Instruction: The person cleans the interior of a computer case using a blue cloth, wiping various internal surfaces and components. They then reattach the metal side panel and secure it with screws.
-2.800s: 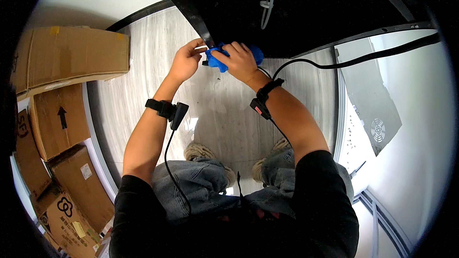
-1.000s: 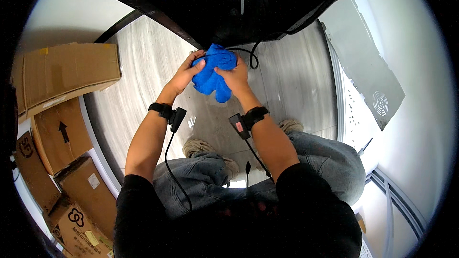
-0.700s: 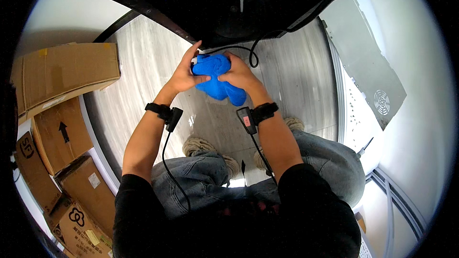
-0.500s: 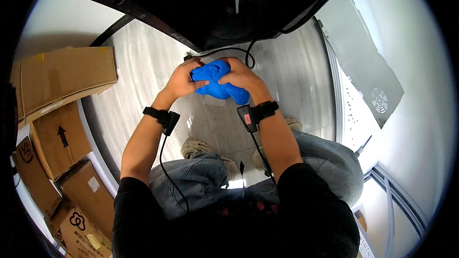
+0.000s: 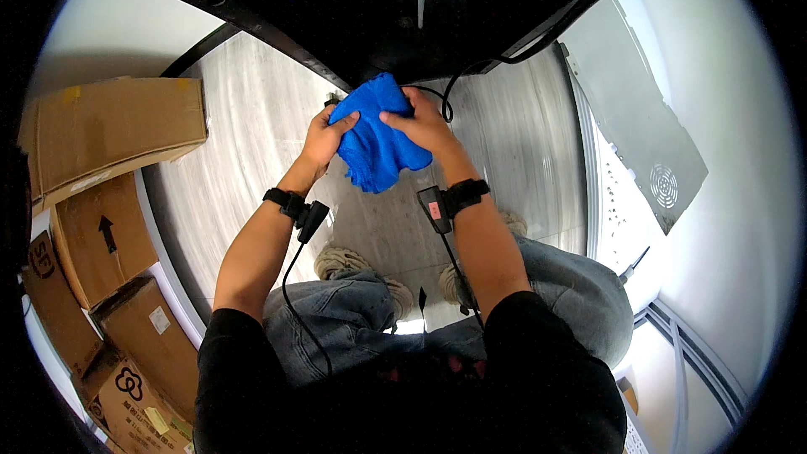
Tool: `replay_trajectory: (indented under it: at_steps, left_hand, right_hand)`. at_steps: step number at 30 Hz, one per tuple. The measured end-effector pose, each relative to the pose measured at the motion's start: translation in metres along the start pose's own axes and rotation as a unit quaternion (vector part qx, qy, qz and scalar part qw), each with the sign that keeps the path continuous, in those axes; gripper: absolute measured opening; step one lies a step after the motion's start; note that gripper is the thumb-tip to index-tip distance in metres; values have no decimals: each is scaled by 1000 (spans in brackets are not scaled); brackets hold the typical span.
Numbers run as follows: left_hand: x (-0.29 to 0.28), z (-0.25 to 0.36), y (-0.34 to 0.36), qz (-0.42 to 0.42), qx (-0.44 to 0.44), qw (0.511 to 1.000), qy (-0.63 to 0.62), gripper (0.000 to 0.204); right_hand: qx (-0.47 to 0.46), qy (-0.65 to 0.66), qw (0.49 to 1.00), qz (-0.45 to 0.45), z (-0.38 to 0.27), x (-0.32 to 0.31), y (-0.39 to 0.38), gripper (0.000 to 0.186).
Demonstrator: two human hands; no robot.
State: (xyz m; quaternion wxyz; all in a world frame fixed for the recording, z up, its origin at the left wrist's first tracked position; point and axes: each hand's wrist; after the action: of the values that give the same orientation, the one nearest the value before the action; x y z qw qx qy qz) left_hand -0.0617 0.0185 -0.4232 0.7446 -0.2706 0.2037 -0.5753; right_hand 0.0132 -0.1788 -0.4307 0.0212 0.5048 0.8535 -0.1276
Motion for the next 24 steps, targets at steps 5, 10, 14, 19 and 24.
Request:
replay_trajectory:
  at_steps: [5,10,14,19,24]
  left_hand:
    - [1,7,-3,41,-142,989,-6,34]
    - [-7,-16,6,26,-197,972,-123,36]
    - [-13,-20,-4,-6,-248,956,-159,40]
    - [-19,-11,-6,-82,-280,949,-123,40]
    - [-18,1,1,-36,-185,982,-25,41]
  right_hand:
    - [-70,-103,992,-10,11,10,-3,58]
    - [-148,-160,972,-86,-1,41,-23,60]
    - [-231,-332,909,-101,-1,69,-44,88]
    - [-157,-271,947,-76,12,67,-36,88]
    - [-117,-190,973,63,44,50,-22,71]
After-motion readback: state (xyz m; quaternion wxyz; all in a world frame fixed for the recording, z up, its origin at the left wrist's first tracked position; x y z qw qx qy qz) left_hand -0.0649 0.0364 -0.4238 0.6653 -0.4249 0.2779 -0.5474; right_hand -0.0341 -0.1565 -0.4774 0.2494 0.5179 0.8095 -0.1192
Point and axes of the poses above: each hand's wrist, its own y-axis towards the middle knuckle, its own x-axis out of the palm, z = x × y, and after that the axes turned 8 degrees about -x, right-handed
